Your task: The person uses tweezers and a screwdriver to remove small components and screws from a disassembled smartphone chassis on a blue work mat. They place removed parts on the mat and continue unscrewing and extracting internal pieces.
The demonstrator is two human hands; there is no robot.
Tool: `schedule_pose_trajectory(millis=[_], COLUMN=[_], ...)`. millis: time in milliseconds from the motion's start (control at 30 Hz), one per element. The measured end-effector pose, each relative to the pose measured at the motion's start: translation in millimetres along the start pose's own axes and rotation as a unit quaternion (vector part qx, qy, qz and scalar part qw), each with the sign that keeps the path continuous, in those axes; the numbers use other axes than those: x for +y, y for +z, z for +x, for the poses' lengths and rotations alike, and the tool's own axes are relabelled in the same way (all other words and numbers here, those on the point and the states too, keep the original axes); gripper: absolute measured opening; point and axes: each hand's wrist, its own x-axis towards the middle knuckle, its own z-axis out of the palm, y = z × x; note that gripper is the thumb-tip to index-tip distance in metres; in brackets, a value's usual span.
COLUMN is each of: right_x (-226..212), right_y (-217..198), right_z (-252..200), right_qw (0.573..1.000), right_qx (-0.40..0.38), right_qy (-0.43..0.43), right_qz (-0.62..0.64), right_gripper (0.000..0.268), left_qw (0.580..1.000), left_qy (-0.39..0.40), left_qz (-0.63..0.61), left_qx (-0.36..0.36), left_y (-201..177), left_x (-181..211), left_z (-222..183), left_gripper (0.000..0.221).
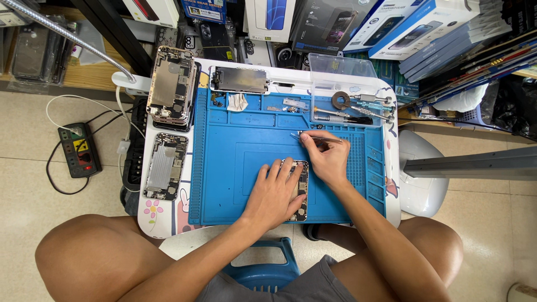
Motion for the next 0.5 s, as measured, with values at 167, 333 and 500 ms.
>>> schedule_pose_trajectory(millis=[167,333,500], right_x=[8.1,7.5,4.5], right_y=[6.2,7.5,8.1], right_z=[0.6,-0.4,0.7], right_qw=[1.000,1.000,1.000], right_qx=[-0.007,-0.006,0.000], right_qy=[-0.010,-0.003,-0.011], right_qz=[-0.020,-0.016,-0.015], right_gripper=[0.004,0.007,0.008], left_qw=[1.000,1.000,1.000], left_qy=[-0.005,-0.005,-0.010], left_qz=[-0.003,-0.004,-0.005], left_qx=[0.002,0.008,0.007], left_y=[2.7,3.9,6.0], left_x=[-0.1,0.2,0.4], left_z=[-0.1,0.2,-0.5], left_gripper=[0.067,0.067,0.066])
